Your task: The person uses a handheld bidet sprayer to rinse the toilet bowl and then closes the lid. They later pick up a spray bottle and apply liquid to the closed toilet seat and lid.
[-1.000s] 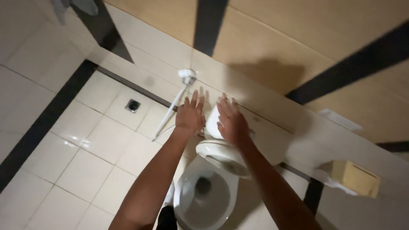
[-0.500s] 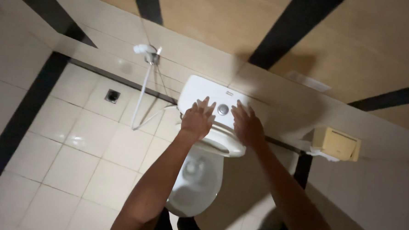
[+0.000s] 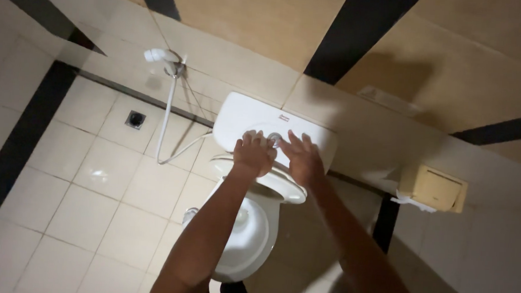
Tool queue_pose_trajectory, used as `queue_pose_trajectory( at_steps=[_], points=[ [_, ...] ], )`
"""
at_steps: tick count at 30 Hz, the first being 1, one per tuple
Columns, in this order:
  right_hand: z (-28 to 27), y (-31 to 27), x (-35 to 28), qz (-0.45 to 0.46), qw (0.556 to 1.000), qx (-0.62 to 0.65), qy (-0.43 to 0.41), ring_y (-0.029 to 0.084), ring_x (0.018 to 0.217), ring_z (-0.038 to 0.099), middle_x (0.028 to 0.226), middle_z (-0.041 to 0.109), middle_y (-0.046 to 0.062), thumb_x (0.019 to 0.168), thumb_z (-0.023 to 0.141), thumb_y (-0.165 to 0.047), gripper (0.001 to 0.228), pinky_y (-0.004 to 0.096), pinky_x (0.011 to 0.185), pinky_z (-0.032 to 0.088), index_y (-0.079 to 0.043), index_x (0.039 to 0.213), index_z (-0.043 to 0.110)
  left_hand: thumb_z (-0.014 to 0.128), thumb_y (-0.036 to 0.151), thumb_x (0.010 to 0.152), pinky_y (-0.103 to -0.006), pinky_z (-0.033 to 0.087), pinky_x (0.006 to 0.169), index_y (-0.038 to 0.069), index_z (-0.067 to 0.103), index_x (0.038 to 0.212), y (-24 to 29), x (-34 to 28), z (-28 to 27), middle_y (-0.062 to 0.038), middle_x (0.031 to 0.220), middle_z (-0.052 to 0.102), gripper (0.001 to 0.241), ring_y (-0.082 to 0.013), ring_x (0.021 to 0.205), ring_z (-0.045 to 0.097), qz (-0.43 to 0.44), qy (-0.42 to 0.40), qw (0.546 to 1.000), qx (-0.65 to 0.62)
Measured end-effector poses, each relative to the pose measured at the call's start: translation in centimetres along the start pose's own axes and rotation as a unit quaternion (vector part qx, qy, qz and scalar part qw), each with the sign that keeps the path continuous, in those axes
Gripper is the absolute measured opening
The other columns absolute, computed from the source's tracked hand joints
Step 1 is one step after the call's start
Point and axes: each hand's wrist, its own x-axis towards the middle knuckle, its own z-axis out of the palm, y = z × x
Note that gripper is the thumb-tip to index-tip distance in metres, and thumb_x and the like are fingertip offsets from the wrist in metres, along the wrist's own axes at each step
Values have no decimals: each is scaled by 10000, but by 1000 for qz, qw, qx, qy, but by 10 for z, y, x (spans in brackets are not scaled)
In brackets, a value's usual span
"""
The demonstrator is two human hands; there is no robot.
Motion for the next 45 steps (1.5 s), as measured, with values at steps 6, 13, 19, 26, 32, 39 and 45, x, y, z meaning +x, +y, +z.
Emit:
queue_pose_trajectory(
  at_steps=[6, 13, 19, 26, 32, 39, 45],
  points=[
    [12, 4, 1, 3, 999, -52, -14, 402, 1334, 495, 1545, 493, 116, 806, 583, 89, 683, 546, 1071, 397, -219, 1416, 607, 385, 411, 1044, -508, 331, 1152, 165, 468, 1534, 13, 0, -9, -87, 1605, 404, 554, -356, 1468, 329, -20, -7, 1000, 6],
    [34, 11, -1, -7, 996, -61, 59, 388, 1326, 529, 1538, 546, 78, 891, 625, 33, 591, 544, 1104, 398, -263, 1403, 645, 498, 340, 1043, -515, 366, 1134, 186, 553, 1480, 20, -15, -29, -88, 1546, 477, 466, -328, 1445, 374, -18, -37, 999, 0],
    [14, -5, 9, 41, 995, -81, -33, 409, 1320, 501, 1520, 516, 85, 937, 624, -139, 445, 620, 1143, 316, -281, 1358, 646, 524, 343, 1016, -479, 319, 1147, 228, 538, 1458, 25, 0, -14, -40, 1582, 407, 457, -328, 1462, 307, -44, -17, 999, -13],
    [2, -18, 21, 86, 990, -69, -84, 436, 1406, 390, 1518, 462, 102, 939, 655, -236, 402, 607, 1178, 257, -279, 1338, 657, 603, 337, 1002, -456, 356, 1131, 198, 543, 1476, 35, -18, -45, -66, 1516, 506, 498, -326, 1474, 318, -30, -72, 996, 53],
    [10, -15, 23, 87, 988, -89, -90, 422, 1419, 375, 1511, 468, 112, 889, 750, -274, 450, 604, 1177, 268, -280, 1331, 668, 603, 345, 1006, -465, 347, 1142, 175, 563, 1456, 33, -15, -41, -84, 1479, 528, 483, -333, 1458, 335, -28, -65, 996, 52],
    [3, -20, 25, 105, 986, -77, -108, 404, 1393, 386, 1480, 473, 108, 845, 801, -301, 481, 603, 1177, 265, -290, 1308, 672, 592, 349, 1012, -471, 341, 1152, 174, 551, 1471, 32, -12, -39, -92, 1497, 514, 493, -347, 1477, 317, -26, -77, 995, 51],
    [6, -10, 17, 37, 998, -55, 4, 400, 1225, 555, 1374, 601, 132, 851, 752, -156, 433, 637, 1052, 407, -269, 1267, 715, 344, 404, 1110, -467, 377, 1124, 127, 546, 1467, 16, 22, 12, -139, 1543, 474, 495, -325, 1370, 443, -53, -5, 998, -39]
  ],
)
